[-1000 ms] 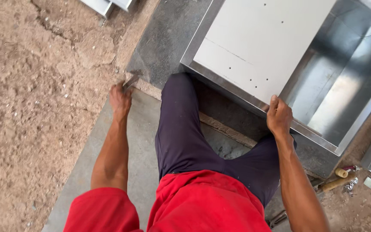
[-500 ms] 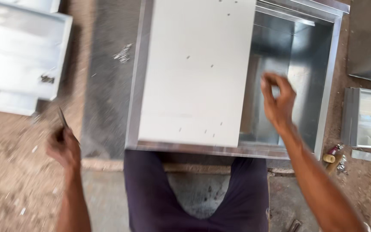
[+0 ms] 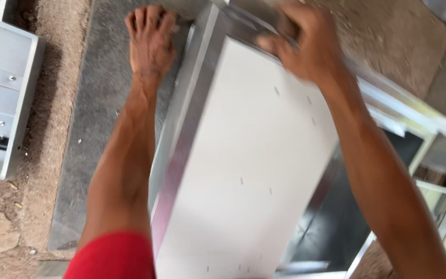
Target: The person sits on the ground and assembles a rectangular metal frame. They use a large metal bender to bend the edges of the frame and a hammer to secure the corners and attach a metal latch.
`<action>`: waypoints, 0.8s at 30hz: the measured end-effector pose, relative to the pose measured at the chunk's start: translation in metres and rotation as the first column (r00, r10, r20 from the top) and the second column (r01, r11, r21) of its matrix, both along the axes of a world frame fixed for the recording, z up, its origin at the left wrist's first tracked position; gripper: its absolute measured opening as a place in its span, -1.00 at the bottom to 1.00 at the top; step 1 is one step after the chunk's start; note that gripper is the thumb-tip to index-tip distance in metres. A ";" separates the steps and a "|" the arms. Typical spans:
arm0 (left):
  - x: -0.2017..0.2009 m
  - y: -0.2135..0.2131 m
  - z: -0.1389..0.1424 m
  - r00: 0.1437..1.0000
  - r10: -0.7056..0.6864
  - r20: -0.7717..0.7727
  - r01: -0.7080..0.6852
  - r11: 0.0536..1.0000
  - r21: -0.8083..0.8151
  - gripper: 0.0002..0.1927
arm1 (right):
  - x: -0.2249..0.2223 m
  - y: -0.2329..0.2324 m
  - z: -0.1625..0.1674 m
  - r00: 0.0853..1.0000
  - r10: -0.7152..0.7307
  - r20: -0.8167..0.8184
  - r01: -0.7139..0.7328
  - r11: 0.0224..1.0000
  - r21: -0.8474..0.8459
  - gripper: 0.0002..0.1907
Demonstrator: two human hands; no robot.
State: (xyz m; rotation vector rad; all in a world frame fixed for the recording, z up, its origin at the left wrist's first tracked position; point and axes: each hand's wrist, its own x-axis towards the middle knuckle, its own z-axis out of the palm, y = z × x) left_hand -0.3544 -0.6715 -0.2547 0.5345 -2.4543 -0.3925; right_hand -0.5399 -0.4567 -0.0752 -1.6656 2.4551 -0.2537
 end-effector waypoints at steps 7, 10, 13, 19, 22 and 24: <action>0.004 -0.009 -0.035 1.000 0.013 -0.011 -0.011 0.994 0.110 -0.47 | 0.005 -0.001 -0.015 0.996 0.000 0.091 0.013 0.991 -0.135 -0.46; 0.001 -0.008 -0.042 1.000 0.015 -0.017 -0.014 0.996 0.086 -0.52 | 0.011 -0.002 -0.004 0.958 -0.046 0.285 0.098 0.980 -0.171 -0.49; 0.001 -0.007 -0.051 0.999 0.033 -0.014 -0.032 0.997 0.072 -0.48 | 0.016 0.001 0.010 0.935 -0.044 0.352 0.109 0.980 -0.169 -0.56; 0.006 -0.005 -0.055 0.999 -0.039 -0.010 0.040 0.994 0.097 -0.70 | 0.021 0.007 0.019 0.939 -0.097 0.330 0.146 0.981 -0.129 -0.57; 0.006 -0.004 -0.051 0.999 -0.029 0.032 0.024 0.990 0.139 -0.63 | 0.022 0.006 0.019 0.917 -0.117 0.382 0.175 0.977 -0.122 -0.55; 0.004 -0.004 -0.049 0.999 -0.017 0.042 0.013 0.995 0.103 -0.61 | 0.020 0.005 0.018 0.918 -0.095 0.385 0.160 0.977 -0.141 -0.55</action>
